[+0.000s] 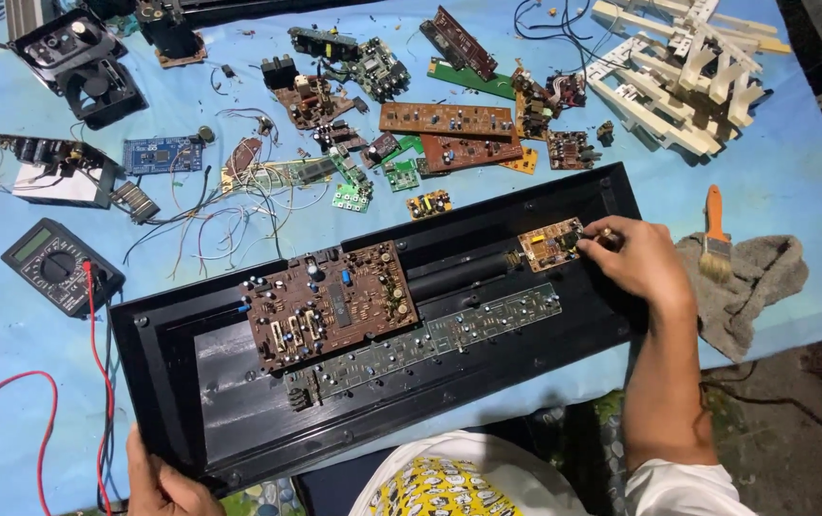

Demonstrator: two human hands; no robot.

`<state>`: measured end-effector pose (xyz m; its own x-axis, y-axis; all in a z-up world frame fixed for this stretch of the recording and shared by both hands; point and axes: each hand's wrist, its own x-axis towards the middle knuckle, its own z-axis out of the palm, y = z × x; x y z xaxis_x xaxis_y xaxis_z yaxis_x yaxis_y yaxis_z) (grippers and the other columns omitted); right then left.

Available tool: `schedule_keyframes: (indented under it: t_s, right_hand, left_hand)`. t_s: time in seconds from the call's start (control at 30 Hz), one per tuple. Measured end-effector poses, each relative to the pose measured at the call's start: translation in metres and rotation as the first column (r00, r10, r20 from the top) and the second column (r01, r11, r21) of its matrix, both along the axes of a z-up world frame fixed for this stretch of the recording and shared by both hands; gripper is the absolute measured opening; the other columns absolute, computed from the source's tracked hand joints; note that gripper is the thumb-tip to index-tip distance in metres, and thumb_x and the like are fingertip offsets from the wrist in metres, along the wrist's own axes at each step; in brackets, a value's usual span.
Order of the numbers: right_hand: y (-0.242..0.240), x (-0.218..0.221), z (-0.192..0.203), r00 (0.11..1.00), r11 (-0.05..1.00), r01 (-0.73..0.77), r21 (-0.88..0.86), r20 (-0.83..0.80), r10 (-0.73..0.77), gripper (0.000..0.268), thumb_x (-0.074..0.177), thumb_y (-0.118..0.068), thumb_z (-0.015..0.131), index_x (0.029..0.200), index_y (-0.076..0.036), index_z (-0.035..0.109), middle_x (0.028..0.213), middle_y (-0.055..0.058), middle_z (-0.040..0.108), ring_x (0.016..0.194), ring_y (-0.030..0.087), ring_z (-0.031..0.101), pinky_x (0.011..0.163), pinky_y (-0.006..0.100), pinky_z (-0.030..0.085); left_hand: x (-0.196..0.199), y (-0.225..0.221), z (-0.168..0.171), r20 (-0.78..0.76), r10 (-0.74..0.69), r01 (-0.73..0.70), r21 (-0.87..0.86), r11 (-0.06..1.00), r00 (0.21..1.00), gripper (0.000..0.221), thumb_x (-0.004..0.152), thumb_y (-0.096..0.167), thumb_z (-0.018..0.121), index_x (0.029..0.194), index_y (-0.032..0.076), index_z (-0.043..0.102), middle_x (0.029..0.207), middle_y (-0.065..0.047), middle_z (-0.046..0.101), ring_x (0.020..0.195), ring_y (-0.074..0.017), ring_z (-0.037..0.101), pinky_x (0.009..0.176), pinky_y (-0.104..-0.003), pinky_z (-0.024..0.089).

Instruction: Placing various circuit boards into a black electronic housing

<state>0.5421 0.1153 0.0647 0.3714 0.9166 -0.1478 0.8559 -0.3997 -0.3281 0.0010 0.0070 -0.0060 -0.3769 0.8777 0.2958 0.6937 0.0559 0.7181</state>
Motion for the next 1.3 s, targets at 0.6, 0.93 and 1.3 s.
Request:
schedule_keyframes:
  t_s: [0.6,0.93,1.3]
  right_hand:
    - [0.012,-0.009,0.018,0.995,0.997,0.078,0.011,-0.06,-0.077,0.024,0.094,-0.018,0.072,0.115,-0.007,0.078,0.071,0.014,0.073,0.044,0.017,0.055,0.037,0.027,0.037]
    - [0.131,0.066,-0.015,0.994,0.995,-0.02,0.096,0.11,0.009,0.039,0.086,-0.023,0.079,0.121,-0.004,0.075,0.111,0.023,0.074,0.082,0.037,0.073,0.074,0.048,0.059]
    - [0.164,0.103,-0.045,0.994,0.985,0.1,-0.139,0.065,-0.091,0.031,0.074,-0.02,0.092,0.098,-0.004,0.081,0.088,0.018,0.077,0.071,0.029,0.071,0.076,0.041,0.058]
  left_hand:
    - [-0.013,-0.001,-0.021,0.098,-0.087,0.084,0.037,0.996,0.991,0.057,0.096,-0.019,0.027,0.152,-0.022,0.04,0.134,-0.046,0.058,0.107,-0.0483,0.065,0.091,-0.042,0.051]
    - [-0.013,0.0,-0.031,0.096,-0.092,0.083,0.094,0.992,0.991,0.055,0.098,-0.018,0.025,0.151,-0.022,0.04,0.137,-0.046,0.057,0.111,-0.0494,0.064,0.097,-0.043,0.05]
    - [-0.015,-0.001,-0.034,0.148,-0.103,0.089,0.097,0.991,0.984,0.051,0.104,-0.017,0.026,0.152,-0.02,0.04,0.14,-0.043,0.055,0.117,-0.0485,0.061,0.101,-0.043,0.047]
